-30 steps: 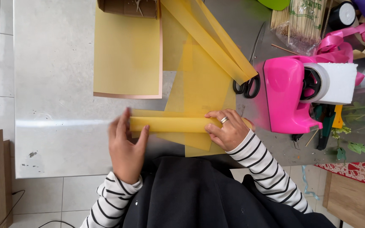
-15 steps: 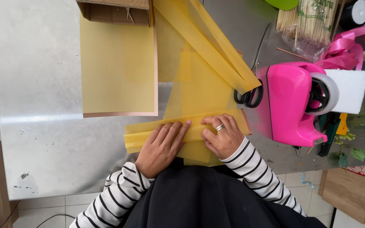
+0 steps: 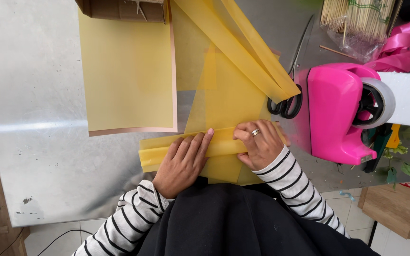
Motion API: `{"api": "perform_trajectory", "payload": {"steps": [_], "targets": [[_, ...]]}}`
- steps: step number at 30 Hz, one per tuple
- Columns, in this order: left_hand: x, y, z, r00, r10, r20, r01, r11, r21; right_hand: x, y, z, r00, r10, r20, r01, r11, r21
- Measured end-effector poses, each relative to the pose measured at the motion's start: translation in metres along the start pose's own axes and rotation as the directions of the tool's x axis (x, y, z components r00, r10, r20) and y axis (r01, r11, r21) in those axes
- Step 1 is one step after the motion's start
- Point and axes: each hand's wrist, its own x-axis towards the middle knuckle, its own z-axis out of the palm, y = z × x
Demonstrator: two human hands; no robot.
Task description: The person folds and tapes several sheets of yellow translucent paper by hand on a workspace to prepare for floral arrangement wrapping.
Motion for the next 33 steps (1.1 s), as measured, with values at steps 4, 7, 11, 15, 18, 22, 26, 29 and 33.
{"api": "perform_trajectory", "payload": {"steps": [4, 7, 11, 15, 18, 22, 26, 29, 33], "targets": [[0.002, 0.000, -0.002, 1.000, 0.019, -0.016, -0.019, 0.999, 0.035, -0.014, 0.004, 0.010, 1.000, -0.011, 0.014, 0.011, 1.000, -0.025], [0.002, 0.000, -0.006, 0.999, 0.021, -0.031, -0.021, 1.000, 0.016, -0.018, 0.004, 0.005, 1.000, 0.014, 0.026, -0.014, 1.000, -0.003], [-0.004, 0.000, -0.001, 0.999, 0.031, -0.038, -0.032, 0.999, -0.025, -0.013, 0.001, -0.006, 0.999, 0.031, 0.020, -0.030, 0.999, -0.017], [-0.002, 0.002, -0.003, 0.999, 0.028, -0.018, -0.028, 1.000, -0.001, -0.017, -0.001, -0.006, 0.999, 0.047, 0.019, -0.048, 0.997, 0.058], [0.007, 0.001, -0.015, 1.000, -0.008, -0.003, 0.008, 1.000, 0.011, -0.015, 0.002, -0.006, 0.997, 0.074, 0.010, -0.074, 0.996, 0.056], [0.008, 0.001, -0.019, 0.996, -0.074, 0.043, 0.077, 0.995, -0.069, -0.005, -0.012, -0.015, 0.996, 0.084, 0.028, -0.084, 0.996, 0.000], [0.005, 0.001, -0.014, 0.992, -0.093, 0.083, 0.098, 0.993, -0.059, -0.009, -0.057, 0.009, 0.993, 0.091, -0.080, -0.102, 0.984, -0.148], [0.004, 0.002, -0.011, 0.994, -0.089, 0.068, 0.092, 0.995, -0.044, -0.004, -0.094, 0.030, 0.995, 0.079, -0.062, -0.088, 0.985, -0.148], [0.005, 0.004, -0.007, 0.995, -0.090, 0.050, 0.090, 0.996, 0.001, -0.006, -0.098, 0.041, 0.995, 0.098, 0.017, -0.095, 0.986, -0.140]]}}
